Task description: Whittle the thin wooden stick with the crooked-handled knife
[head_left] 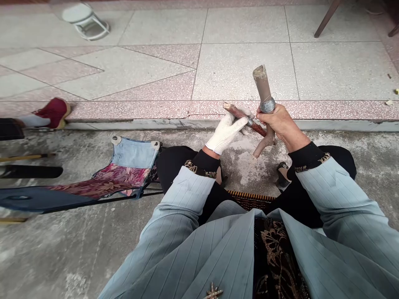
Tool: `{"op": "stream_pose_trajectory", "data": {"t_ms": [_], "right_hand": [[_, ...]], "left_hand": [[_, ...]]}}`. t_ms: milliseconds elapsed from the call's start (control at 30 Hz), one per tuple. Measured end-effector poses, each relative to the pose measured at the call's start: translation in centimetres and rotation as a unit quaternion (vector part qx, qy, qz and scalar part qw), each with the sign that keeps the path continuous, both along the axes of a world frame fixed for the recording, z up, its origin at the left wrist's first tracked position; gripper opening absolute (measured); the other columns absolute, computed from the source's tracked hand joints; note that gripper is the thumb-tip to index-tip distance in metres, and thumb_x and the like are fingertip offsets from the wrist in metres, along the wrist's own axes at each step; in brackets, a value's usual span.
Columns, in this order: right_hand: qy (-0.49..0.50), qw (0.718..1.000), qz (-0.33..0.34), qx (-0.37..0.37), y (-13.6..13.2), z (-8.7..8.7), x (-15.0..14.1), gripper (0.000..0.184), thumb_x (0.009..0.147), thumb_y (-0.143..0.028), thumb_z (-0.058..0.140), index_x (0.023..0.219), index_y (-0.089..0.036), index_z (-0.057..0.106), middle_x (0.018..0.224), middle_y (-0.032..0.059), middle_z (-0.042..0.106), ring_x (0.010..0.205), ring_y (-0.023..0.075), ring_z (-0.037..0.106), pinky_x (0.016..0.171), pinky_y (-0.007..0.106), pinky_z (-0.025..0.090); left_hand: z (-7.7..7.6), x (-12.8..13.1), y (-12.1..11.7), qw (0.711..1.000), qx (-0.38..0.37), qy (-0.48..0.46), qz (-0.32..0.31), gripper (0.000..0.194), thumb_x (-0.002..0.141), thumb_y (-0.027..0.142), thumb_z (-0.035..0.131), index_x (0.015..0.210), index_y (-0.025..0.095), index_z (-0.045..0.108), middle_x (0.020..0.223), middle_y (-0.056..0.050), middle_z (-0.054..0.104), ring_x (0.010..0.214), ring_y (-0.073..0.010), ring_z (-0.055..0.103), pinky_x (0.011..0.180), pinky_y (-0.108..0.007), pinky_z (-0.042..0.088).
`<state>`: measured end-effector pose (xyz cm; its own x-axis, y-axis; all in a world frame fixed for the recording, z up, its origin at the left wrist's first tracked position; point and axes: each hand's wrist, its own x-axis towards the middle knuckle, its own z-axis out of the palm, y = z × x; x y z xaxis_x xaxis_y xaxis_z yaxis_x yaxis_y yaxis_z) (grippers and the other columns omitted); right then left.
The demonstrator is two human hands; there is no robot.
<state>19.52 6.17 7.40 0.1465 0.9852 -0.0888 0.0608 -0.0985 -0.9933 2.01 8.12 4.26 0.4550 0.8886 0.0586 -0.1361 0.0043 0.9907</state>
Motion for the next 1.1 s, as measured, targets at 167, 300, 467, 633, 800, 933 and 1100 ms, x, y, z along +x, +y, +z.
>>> {"op": "stream_pose_trajectory", "data": {"t_ms": [167,300,467,633,800,933,1100], "right_hand": [[-0.03,0.999,0.03,0.024,0.1,0.1,0.1,0.023,0.061,-0.022,0.078,0.074,-0.02,0.059,0.069,-0.0012,0.058,0.071,0.0158,0.054,0.065,0.028,0.044],[-0.05,0.997,0.051,0.036,-0.1,0.6,-0.2,0.023,0.061,-0.022,0.079,0.074,-0.019,0.06,0.071,-0.0006,0.06,0.072,0.0154,0.055,0.067,0.028,0.044],[-0.094,0.994,0.053,0.025,-0.1,0.6,-0.4,0.021,0.063,-0.023,0.079,0.074,-0.018,0.061,0.07,-0.0004,0.06,0.069,0.0144,0.054,0.063,0.027,0.043],[-0.113,0.991,0.06,0.039,0.2,0.2,-0.6,0.024,0.061,-0.021,0.081,0.073,-0.019,0.061,0.064,-0.002,0.056,0.069,0.0147,0.053,0.059,0.025,0.04],[-0.078,0.994,0.072,0.0,0.6,0.0,-0.8,0.024,0.058,-0.014,0.08,0.07,-0.019,0.061,0.063,-0.0025,0.057,0.064,0.013,0.052,0.058,0.026,0.042],[0.009,0.996,0.076,-0.042,0.5,0.2,-0.8,0.022,0.057,-0.006,0.076,0.068,-0.017,0.06,0.061,-0.0019,0.057,0.056,0.0103,0.049,0.054,0.025,0.041],[0.057,0.992,0.092,-0.062,0.4,0.6,-0.8,0.02,0.057,-0.002,0.072,0.064,-0.017,0.061,0.055,-0.0027,0.056,0.048,0.0078,0.043,0.045,0.023,0.036]], "left_hand": [[-0.3,-0.2,0.4,1.0,-0.008,0.011,-0.007,0.049,0.078,0.055,0.071,0.109,0.018,0.059,0.088,-0.004,0.067,0.065,-0.0122,0.063,0.059,-0.026,0.053],[0.1,-0.6,0.6,0.997,0.042,0.052,-0.026,0.037,0.078,0.044,0.072,0.102,0.018,0.063,0.089,-0.004,0.066,0.072,-0.0117,0.062,0.066,-0.025,0.05],[0.8,-0.9,0.7,0.99,0.098,0.077,-0.072,0.026,0.075,0.039,0.073,0.086,0.017,0.065,0.089,-0.004,0.066,0.087,-0.0158,0.061,0.081,-0.029,0.049],[0.5,-0.8,0.8,0.989,0.11,0.095,-0.029,0.021,0.073,0.034,0.073,0.08,0.017,0.066,0.081,-0.003,0.066,0.08,-0.0161,0.061,0.079,-0.031,0.048],[0.2,-0.6,0.6,0.989,0.125,0.077,0.005,0.015,0.072,0.029,0.072,0.071,0.016,0.065,0.077,-0.003,0.066,0.078,-0.0158,0.061,0.078,-0.031,0.048],[-0.3,-0.1,0.5,0.997,0.069,0.016,0.019,0.021,0.068,0.035,0.075,0.07,0.016,0.064,0.077,-0.003,0.066,0.077,-0.0155,0.062,0.077,-0.031,0.05],[-1.0,0.4,0.1,0.998,-0.029,-0.034,0.053,0.022,0.066,0.036,0.071,0.072,0.017,0.061,0.072,-0.001,0.062,0.066,-0.0116,0.057,0.061,-0.026,0.048]]}}
